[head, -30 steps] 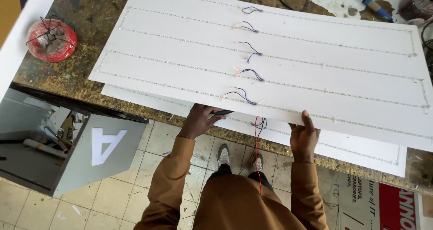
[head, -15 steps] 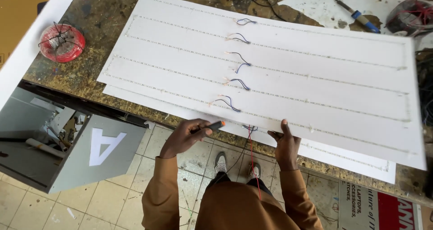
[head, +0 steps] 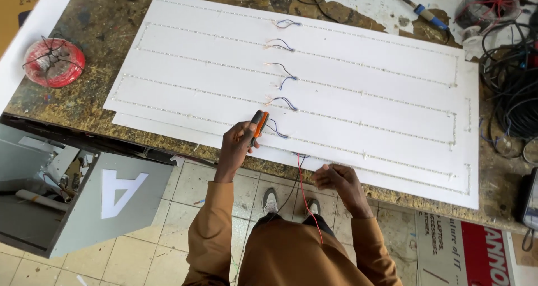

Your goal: Cutting, stripping, and arranging electrical wires to connect LED strips on a sign backing board.

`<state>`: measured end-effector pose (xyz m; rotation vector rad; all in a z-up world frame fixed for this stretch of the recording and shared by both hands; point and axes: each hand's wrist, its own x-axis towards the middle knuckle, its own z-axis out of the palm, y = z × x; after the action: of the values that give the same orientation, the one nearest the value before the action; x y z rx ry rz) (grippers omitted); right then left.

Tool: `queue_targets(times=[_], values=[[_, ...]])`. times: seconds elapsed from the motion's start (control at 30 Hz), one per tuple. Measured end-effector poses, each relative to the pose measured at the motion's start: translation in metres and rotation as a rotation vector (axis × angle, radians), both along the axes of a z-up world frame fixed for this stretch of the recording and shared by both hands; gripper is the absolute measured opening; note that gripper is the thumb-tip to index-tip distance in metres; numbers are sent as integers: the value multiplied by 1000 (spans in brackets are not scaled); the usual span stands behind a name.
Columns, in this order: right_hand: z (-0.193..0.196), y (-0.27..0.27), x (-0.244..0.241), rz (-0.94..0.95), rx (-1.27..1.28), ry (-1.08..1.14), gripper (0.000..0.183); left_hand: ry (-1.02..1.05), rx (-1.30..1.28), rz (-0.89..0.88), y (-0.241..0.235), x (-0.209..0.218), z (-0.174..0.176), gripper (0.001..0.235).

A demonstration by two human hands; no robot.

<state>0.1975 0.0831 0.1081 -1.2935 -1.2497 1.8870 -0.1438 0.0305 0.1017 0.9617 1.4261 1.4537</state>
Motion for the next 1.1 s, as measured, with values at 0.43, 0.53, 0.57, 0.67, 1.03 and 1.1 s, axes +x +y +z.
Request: queue_targets(times=[0.43, 0.53, 0.57, 0.67, 1.03, 1.1], values=[[36, -6, -119, 193, 292, 77, 100, -207, 12, -214, 30, 66, 17, 69], [5, 1, -124, 109, 315, 187, 114, -119, -7, -339, 24, 68, 20, 72], [-19, 4, -120, 41, 251, 137, 75, -62, 21, -422, 20, 65, 20, 66], [-2, 5, -114, -88, 135, 86, 33, 54, 56, -510, 12, 52, 40, 58], [3, 15, -98, -323, 256, -143, 35, 891, 224, -463, 30, 44, -36, 34], [-15, 17, -95, -284, 258, -140, 35, 1055, 226, -419, 38, 45, -53, 31]])
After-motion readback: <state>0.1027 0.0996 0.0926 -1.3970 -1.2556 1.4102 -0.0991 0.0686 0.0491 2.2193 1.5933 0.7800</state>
